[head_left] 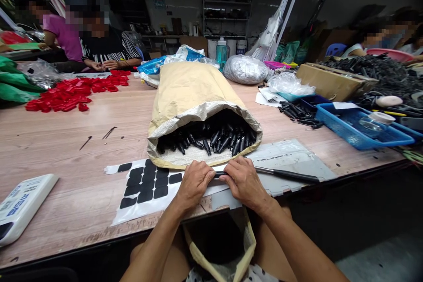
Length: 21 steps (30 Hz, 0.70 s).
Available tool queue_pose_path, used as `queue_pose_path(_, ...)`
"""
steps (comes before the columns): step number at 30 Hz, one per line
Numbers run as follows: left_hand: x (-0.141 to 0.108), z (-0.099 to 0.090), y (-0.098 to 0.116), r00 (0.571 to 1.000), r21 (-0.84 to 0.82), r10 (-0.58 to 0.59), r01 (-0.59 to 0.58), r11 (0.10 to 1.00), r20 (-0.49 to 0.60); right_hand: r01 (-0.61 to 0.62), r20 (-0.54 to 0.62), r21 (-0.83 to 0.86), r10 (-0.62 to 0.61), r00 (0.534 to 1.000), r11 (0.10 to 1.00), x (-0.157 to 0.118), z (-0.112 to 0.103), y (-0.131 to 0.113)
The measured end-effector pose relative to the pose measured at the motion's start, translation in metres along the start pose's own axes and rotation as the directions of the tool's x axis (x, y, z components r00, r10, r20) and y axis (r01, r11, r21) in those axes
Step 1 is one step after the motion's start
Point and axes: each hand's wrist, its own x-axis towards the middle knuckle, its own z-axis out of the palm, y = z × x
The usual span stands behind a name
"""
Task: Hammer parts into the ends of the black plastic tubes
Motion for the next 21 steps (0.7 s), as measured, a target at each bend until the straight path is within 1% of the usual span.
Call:
queue_pose_path(4, 0.0, 0.0, -0.001, 1.0, 0.006, 0.001, -0.001, 1.0, 0.005, -0.034, -0.018, 0.02, 0.035, 0.999, 0.999, 0.001, 0.001, -0.005)
queue_pose_path(7, -0.001, -0.002, 0.002, 1.0, -0.01, -0.002, 0.002, 1.0, 0.006, -0.042, -0.04, 0.04, 0.044, 0.998, 0.998, -0.003, -0.008, -0.002)
queue_pose_path(9, -0.001, -0.003, 0.004, 1.0, -0.028, -0.005, 0.005, 1.0, -0.001, -0.066, -0.078, 0.036, 0.068, 0.995, 0.997, -0.01, -0.017, 0.007)
queue_pose_path(11, -0.001, -0.004, 0.005, 1.0, -0.049, -0.007, 0.007, 0.999, -0.011, -0.122, -0.126, -0.003, 0.12, 0.985, 0.993, -0.019, -0.024, 0.021)
queue_pose_path(13, 0.0, -0.005, 0.005, 1.0, -0.074, -0.01, 0.009, 0.997, -0.018, -0.193, -0.153, -0.069, 0.18, 0.972, 0.979, -0.029, -0.027, 0.038)
queue_pose_path(15, 0.0, -0.006, 0.007, 0.999, -0.099, -0.017, 0.014, 0.995, -0.033, -0.239, -0.162, -0.101, 0.221, 0.962, 0.966, -0.038, -0.025, 0.051)
queue_pose_path(17, -0.003, -0.01, 0.013, 0.998, -0.114, -0.012, 0.006, 0.993, -0.054, -0.26, -0.167, -0.105, 0.24, 0.956, 0.96, -0.043, -0.021, 0.058)
queue_pose_path(19, -0.012, -0.014, 0.025, 0.998, -0.105, 0.032, -0.037, 0.994, -0.049, -0.262, -0.173, -0.106, 0.242, 0.955, 0.959, -0.046, -0.017, 0.06)
queue_pose_path(20, -0.019, -0.016, 0.032, 0.997, -0.098, 0.067, -0.069, 0.993, -0.022, -0.26, -0.174, -0.109, 0.239, 0.955, 0.959, -0.047, -0.016, 0.06)
queue_pose_path(21, -0.027, -0.017, 0.04, 0.994, -0.097, 0.11, -0.107, 0.99, 0.027, -0.257, -0.172, -0.11, 0.236, 0.956, 0.96, -0.047, -0.015, 0.06)
